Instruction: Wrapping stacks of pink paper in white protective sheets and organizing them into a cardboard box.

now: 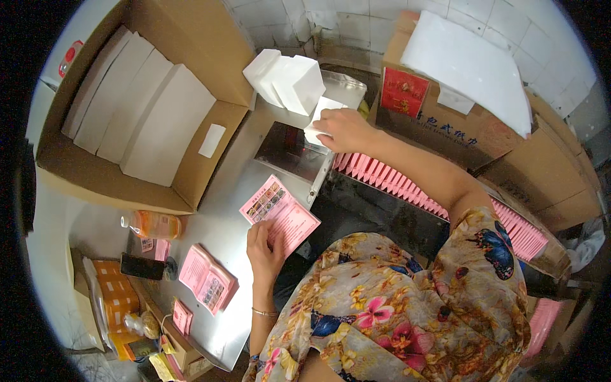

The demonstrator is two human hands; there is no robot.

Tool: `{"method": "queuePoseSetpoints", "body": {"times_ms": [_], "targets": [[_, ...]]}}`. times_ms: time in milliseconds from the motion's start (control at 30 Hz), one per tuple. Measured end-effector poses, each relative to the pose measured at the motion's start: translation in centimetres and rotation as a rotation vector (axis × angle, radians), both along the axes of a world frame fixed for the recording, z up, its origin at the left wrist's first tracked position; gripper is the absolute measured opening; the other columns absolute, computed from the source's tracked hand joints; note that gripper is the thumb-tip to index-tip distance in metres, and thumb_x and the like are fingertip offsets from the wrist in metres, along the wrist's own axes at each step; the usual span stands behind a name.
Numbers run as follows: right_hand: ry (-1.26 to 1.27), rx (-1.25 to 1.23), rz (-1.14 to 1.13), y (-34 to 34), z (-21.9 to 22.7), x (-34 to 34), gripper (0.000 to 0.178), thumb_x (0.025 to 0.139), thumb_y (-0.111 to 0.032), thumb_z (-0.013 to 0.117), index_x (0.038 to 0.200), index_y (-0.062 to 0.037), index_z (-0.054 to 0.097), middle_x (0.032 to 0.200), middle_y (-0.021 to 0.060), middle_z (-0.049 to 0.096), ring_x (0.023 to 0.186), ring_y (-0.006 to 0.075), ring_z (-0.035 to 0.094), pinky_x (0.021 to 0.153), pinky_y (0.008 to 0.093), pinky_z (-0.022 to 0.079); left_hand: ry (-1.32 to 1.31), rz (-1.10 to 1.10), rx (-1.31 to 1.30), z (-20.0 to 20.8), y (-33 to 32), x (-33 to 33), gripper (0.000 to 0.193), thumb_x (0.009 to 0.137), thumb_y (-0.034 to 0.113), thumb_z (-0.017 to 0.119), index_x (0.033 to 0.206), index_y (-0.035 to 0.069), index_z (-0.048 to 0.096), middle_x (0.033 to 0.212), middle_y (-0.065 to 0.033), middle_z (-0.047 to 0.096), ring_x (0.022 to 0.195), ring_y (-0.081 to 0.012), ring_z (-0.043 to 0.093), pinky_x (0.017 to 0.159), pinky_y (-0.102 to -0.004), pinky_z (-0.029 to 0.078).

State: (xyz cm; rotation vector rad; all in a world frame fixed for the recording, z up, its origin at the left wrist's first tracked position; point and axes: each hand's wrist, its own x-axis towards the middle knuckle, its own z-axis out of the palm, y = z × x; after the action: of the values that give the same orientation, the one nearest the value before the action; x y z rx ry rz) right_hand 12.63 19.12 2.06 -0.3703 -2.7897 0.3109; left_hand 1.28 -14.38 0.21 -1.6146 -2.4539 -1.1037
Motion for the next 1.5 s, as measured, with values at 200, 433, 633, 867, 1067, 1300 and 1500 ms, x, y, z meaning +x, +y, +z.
{"method": "queuePoseSetpoints", "body": {"times_ms": [200,433,633,867,1067,1300,1500], "targets": [[0.085,0.039,0.036,0.3,-0.3,-0.5,0.037,0.081,-0.012,0.067,0.117,-0.0103,0.07,0.106,0.0116,0.067,0.105,0.0305,0.064,0.092,0.0471,0.048,-0.032,0.013,-0.017,-0.5,-0.5,-0.3,0.026,0.081,0.004,0.07,0.107,0.0,0.065,0.107,-0.0172,0.064,0.095,-0.0356,0.06,0.083,-0.0407,0.048],[0.4,0.118,0.275,2.3,-1.8,-0.4,0.049,0.082,0.002,0.062,0.128,-0.0136,0.065,0.13,0.0088,0.066,0.123,0.0229,0.062,0.111,0.0512,0.04,0.222,0.073,-0.175,-1.1,0.2,-0.8,0.049,0.089,0.021,0.065,0.134,0.003,0.056,0.151,-0.0235,0.039,0.138,-0.0445,0.036,0.109,-0.0548,0.031],[0.365,0.068,0.801,-9.3,-2.0,-2.0,0.035,0.088,-0.009,0.06,0.122,-0.0106,0.067,0.125,0.0078,0.066,0.119,0.0198,0.061,0.112,0.0492,0.04,0.244,0.029,-0.174,-2.0,3.0,-1.2,0.068,0.079,0.028,0.07,0.138,0.002,0.051,0.158,-0.0272,0.027,0.146,-0.0454,0.027,0.112,-0.0614,0.024],[0.306,-0.019,0.832,-9.3,-3.1,-3.4,0.041,0.079,-0.014,0.068,0.12,-0.0128,0.067,0.116,0.0051,0.067,0.119,0.0199,0.06,0.114,0.0493,0.035,0.113,0.092,-0.119,-2.1,4.3,-1.1,0.074,0.077,0.034,0.073,0.138,-0.001,0.049,0.149,-0.0243,0.043,0.138,-0.0392,0.043,0.112,-0.0581,0.027],[0.188,0.113,0.71,-8.3,-4.5,-4.7,0.042,0.084,-0.015,0.066,0.126,-0.0158,0.064,0.126,0.0067,0.065,0.12,0.0223,0.06,0.114,0.0514,0.036,0.08,0.121,-0.086,-2.2,4.2,-1.0,0.075,0.077,0.035,0.076,0.138,0.001,0.05,0.15,-0.0234,0.043,0.137,-0.0381,0.043,0.113,-0.0569,0.027],[0.074,0.293,0.612,-9.9,-4.4,-7.3,0.032,0.084,-0.013,0.06,0.115,-0.0177,0.07,0.11,0.0057,0.067,0.119,0.0232,0.06,0.115,0.0513,0.031,0.063,0.13,-0.079,-2.3,4.3,-0.9,0.084,0.078,0.032,0.076,0.149,0.006,0.039,0.154,-0.0232,0.036,0.141,-0.0391,0.037,0.113,-0.0583,0.026],[0.056,0.093,0.506,-10.2,-5.5,-12.6,0.02,0.082,-0.016,0.061,0.099,-0.0124,0.071,0.097,0.0081,0.07,0.11,0.0249,0.063,0.114,0.0531,0.03,0.097,0.15,-0.004,-1.9,3.6,-0.6,0.091,0.078,0.023,0.079,0.153,0.004,0.032,0.156,-0.0273,0.03,0.144,-0.0429,0.032,0.113,-0.0561,0.027]]}}
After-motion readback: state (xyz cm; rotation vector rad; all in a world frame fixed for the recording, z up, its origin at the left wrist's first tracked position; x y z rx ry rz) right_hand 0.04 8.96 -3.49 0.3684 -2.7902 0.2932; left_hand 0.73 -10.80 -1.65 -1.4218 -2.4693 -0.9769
